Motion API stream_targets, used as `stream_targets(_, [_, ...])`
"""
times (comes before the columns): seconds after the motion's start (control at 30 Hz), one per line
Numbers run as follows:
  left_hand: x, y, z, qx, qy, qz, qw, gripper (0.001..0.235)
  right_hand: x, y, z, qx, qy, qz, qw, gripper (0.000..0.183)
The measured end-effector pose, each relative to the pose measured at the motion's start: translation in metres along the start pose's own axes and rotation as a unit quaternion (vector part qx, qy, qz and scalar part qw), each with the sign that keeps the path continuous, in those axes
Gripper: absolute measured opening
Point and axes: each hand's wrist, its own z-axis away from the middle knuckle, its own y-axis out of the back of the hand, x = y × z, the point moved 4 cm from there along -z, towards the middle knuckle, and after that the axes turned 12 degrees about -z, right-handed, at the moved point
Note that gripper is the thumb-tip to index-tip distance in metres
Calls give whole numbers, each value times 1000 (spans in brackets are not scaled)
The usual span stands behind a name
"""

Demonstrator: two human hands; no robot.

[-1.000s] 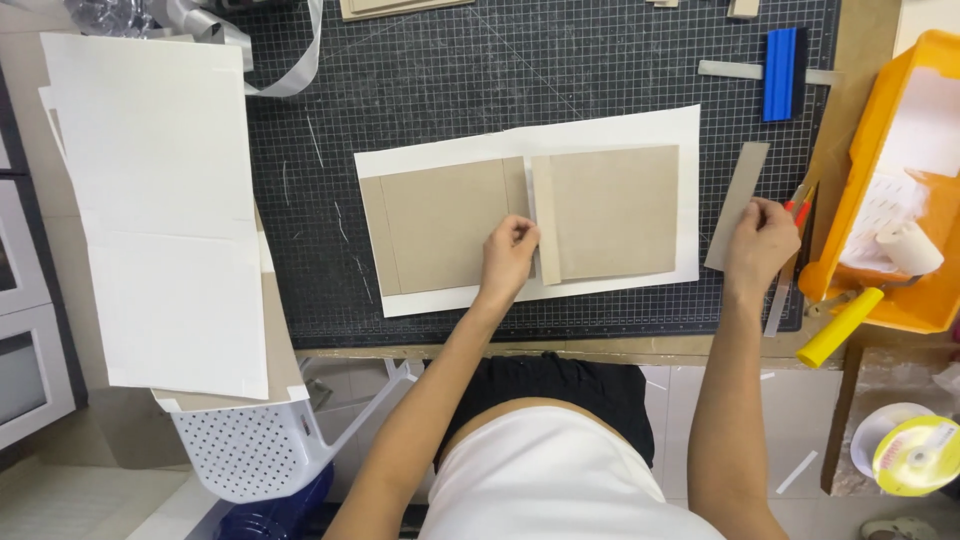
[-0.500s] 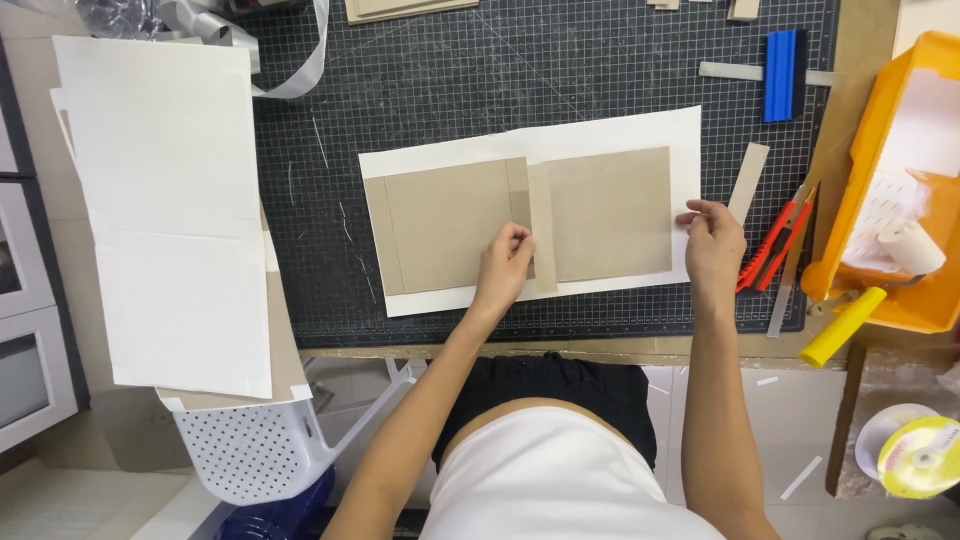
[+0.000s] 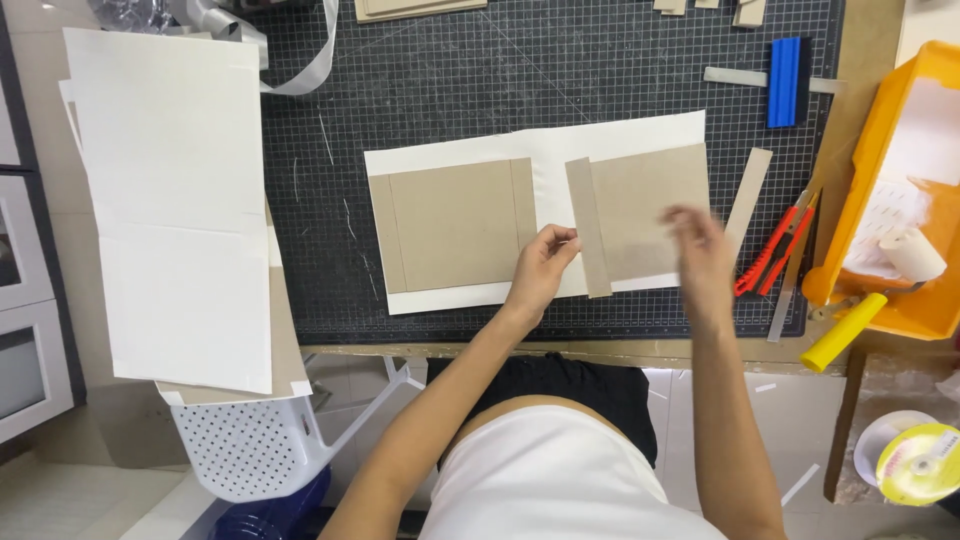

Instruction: Applying adhesive to cardboard panels and mounting them onto a paper sheet to create a cover assembly.

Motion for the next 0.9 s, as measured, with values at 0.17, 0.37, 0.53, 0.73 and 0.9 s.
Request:
stream_targets(0.17, [5, 9, 3, -13, 30, 24, 999, 16, 50, -47, 30, -174, -306, -348, 869, 31])
stream_targets(0.37, [7, 23, 4, 2, 44, 33, 998, 19, 57, -67, 45, -149, -321, -414, 838, 25])
stream_targets(0.53, [3, 35, -3, 23, 19, -14, 999, 16, 51, -81, 48, -87, -258, -387, 881, 30])
stream_targets(0.73, [31, 64, -14, 161, -235, -363, 887, 23, 32, -100, 39, -50, 118, 50, 990, 29])
stream_targets(0.9, [3, 62, -42, 168, -359, -603, 692, 49, 30, -120, 42, -25, 268, 274, 923, 28])
